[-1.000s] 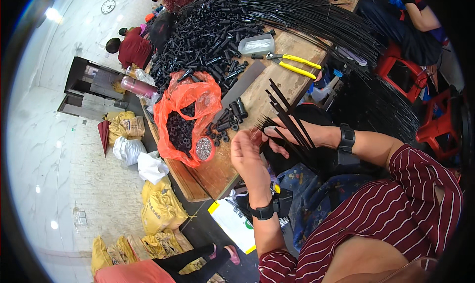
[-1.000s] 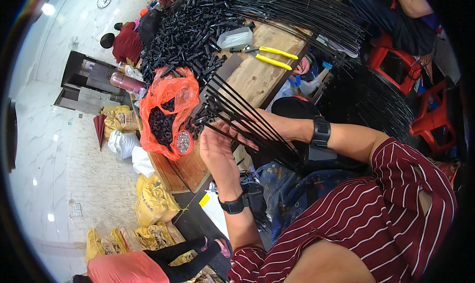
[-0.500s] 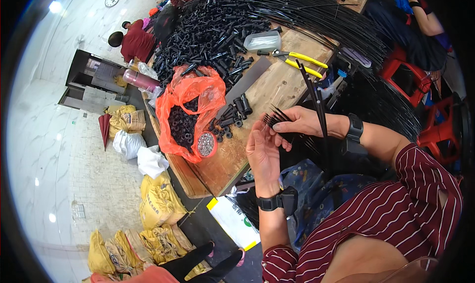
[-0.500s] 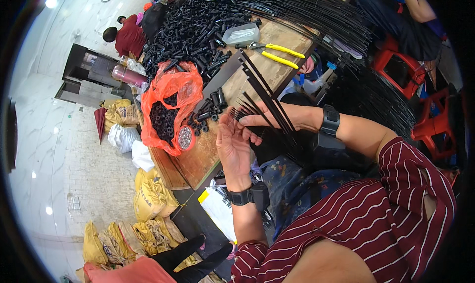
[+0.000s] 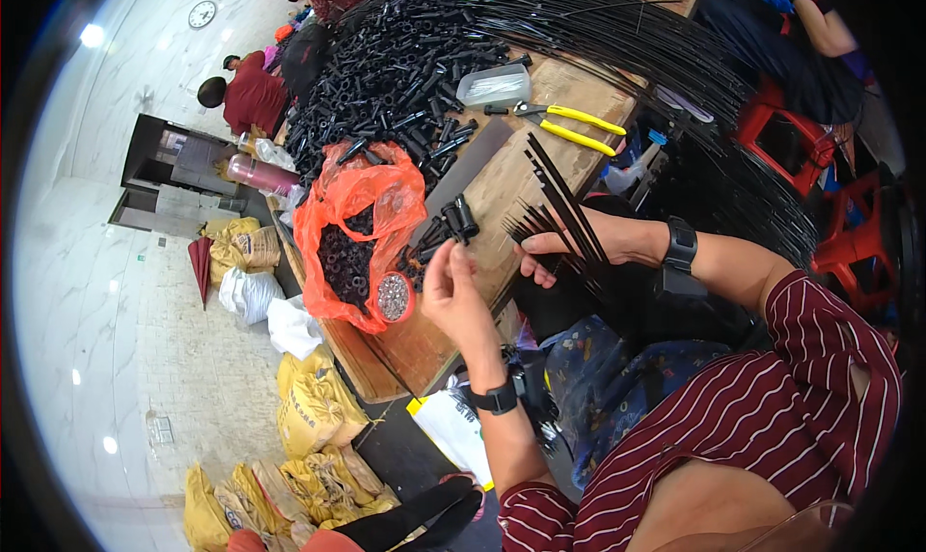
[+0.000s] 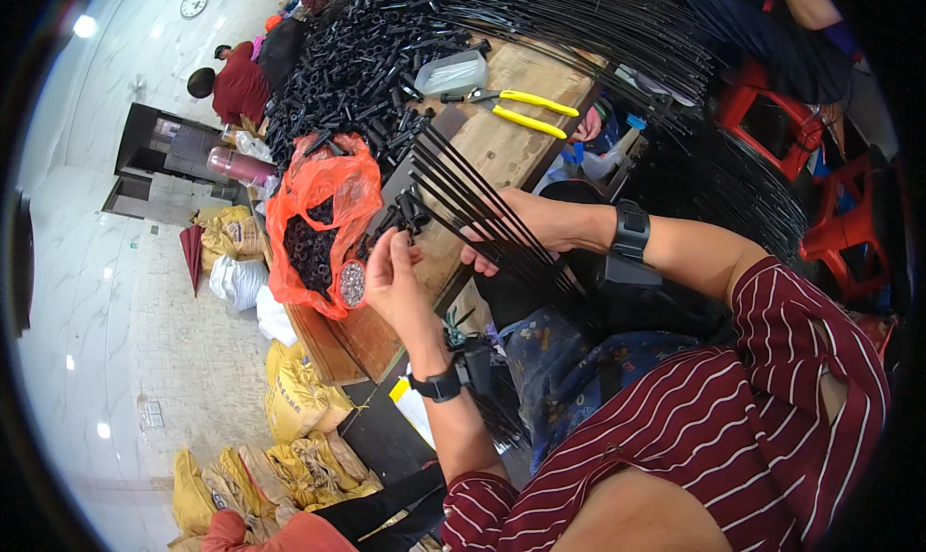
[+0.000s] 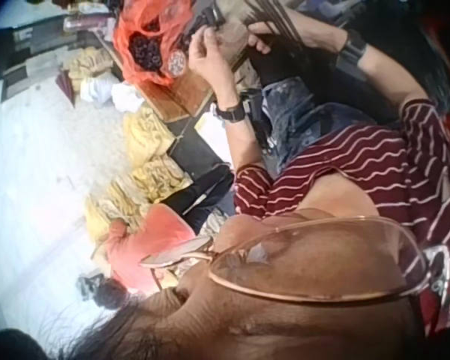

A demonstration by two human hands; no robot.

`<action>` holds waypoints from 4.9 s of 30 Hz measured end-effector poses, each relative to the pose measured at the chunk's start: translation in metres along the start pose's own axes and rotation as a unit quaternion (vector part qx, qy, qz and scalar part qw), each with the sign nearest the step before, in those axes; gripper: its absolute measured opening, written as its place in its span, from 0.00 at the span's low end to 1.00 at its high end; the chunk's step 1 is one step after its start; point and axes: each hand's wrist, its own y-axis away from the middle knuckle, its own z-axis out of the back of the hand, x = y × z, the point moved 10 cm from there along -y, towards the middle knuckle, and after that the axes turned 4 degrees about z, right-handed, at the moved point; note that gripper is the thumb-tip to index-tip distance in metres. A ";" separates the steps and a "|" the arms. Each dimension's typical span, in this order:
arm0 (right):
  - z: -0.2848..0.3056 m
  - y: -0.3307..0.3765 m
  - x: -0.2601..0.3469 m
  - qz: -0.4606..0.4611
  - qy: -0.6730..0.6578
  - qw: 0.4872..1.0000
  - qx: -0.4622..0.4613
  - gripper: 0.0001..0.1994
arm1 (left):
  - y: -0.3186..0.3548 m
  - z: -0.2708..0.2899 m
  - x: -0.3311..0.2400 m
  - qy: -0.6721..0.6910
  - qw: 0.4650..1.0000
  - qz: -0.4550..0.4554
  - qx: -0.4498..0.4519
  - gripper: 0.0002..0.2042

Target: Assembling and organizing black umbrella ribs and plastic components at a production workbench.

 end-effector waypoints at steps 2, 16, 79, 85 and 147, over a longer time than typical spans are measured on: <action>0.001 -0.005 -0.003 0.003 -0.021 1.000 0.008 0.12 | -0.018 0.006 0.001 -0.053 0.998 -0.034 -0.018 0.10; 0.016 -0.001 0.012 -0.044 0.077 0.996 -0.010 0.10 | -0.019 -0.045 -0.026 -0.480 0.836 -0.255 -0.074 0.15; -0.005 0.003 0.022 -0.022 0.040 0.999 0.012 0.12 | -0.114 -0.029 0.006 -0.552 0.776 -0.133 0.275 0.10; -0.012 0.001 0.018 -0.028 0.068 0.997 0.028 0.09 | -0.100 -0.028 -0.014 -0.479 0.827 -0.191 0.223 0.10; -0.016 0.008 0.027 0.002 0.089 0.996 0.033 0.10 | 0.000 -0.051 -0.020 0.116 0.917 0.188 0.332 0.10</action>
